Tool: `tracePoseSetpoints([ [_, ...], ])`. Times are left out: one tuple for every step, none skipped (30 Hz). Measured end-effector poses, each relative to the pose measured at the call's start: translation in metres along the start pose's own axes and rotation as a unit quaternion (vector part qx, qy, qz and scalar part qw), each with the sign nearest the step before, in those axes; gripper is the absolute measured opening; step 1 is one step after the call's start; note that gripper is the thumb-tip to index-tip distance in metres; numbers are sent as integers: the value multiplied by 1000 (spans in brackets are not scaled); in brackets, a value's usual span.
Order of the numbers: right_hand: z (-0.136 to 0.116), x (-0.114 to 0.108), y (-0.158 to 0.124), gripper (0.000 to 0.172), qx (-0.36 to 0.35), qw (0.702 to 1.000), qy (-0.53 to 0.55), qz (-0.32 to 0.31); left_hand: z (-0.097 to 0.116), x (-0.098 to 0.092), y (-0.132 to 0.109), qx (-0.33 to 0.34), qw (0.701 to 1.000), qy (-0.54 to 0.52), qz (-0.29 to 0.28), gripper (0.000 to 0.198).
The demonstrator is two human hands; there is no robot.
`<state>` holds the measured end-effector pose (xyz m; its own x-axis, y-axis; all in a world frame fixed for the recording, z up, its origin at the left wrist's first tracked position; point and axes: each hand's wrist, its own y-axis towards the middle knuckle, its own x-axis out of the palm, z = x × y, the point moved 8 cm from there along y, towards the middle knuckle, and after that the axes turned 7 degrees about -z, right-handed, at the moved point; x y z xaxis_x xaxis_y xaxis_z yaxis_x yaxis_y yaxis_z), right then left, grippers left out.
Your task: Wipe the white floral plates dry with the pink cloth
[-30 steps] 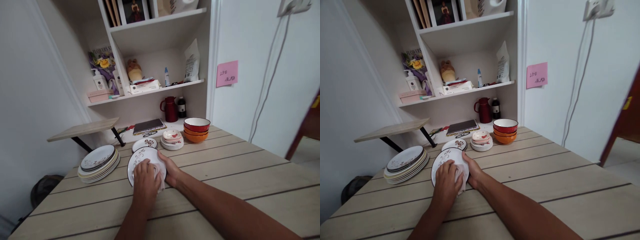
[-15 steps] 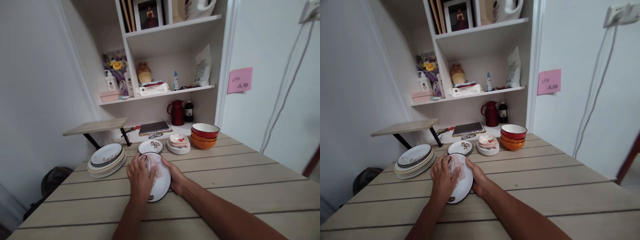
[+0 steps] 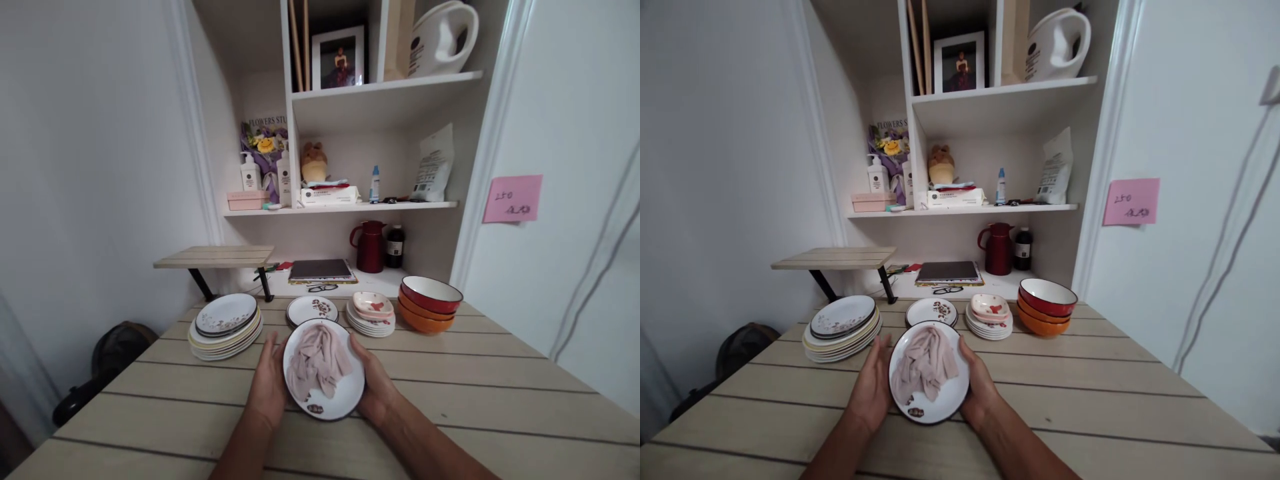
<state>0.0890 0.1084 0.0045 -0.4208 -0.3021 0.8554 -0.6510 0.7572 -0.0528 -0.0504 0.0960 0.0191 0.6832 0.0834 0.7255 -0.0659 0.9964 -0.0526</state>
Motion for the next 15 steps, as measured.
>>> tracePoseSetpoints([
  [2, 0, 0, 62, 8, 1000, -4, 1, -8, 7, -2, -43, 998, -21, -35, 57],
  [4, 0, 0, 63, 16, 1000, -9, 2, -16, 15, -5, -80, 994, -35, -69, 56],
  [5, 0, 0, 63, 22, 1000, -15, 3, -22, 21, -8, -108, 988, -46, -101, 55],
  [6, 0, 0, 63, 28, 999, -19, 3, -27, 25, -10, -135, 981, -58, -128, 54],
  [7, 0, -1, 63, 37, 999, -21, 6, -33, 28, -13, -160, 974, -69, -147, 54],
  [8, -2, -1, 63, 45, 999, -24, 12, -37, 28, -14, -183, 968, -75, -158, 54],
  [8, -4, -2, 63, 54, 998, -27, 23, -41, 28, -15, -200, 963, -78, -161, 55],
  [8, -7, -3, 63, 62, 997, -33, 37, -45, 26, -16, -214, 961, -76, -159, 56],
  [8, -10, -4, 62, 68, 996, -40, 52, -48, 25, -16, -226, 959, -70, -155, 57],
  [6, -13, -5, 62, 72, 994, -48, 67, -50, 24, -17, -236, 958, -62, -151, 57],
  [4, -16, -6, 61, 76, 992, -55, 79, -51, 23, -17, -243, 957, -54, -147, 56],
  [3, -17, -8, 60, 80, 991, -62, 87, -52, 24, -18, -248, 957, -47, -146, 55],
  [1, -18, -9, 60, 84, 990, -69, 92, -53, 25, -19, -251, 956, -40, -147, 53],
  [-1, -19, -11, 59, 87, 988, -77, 98, -54, 26, -19, -252, 956, -35, -147, 51],
  [-3, -19, -12, 57, 81, 987, -87, 104, -55, 27, -20, -253, 956, -30, -148, 49],
])
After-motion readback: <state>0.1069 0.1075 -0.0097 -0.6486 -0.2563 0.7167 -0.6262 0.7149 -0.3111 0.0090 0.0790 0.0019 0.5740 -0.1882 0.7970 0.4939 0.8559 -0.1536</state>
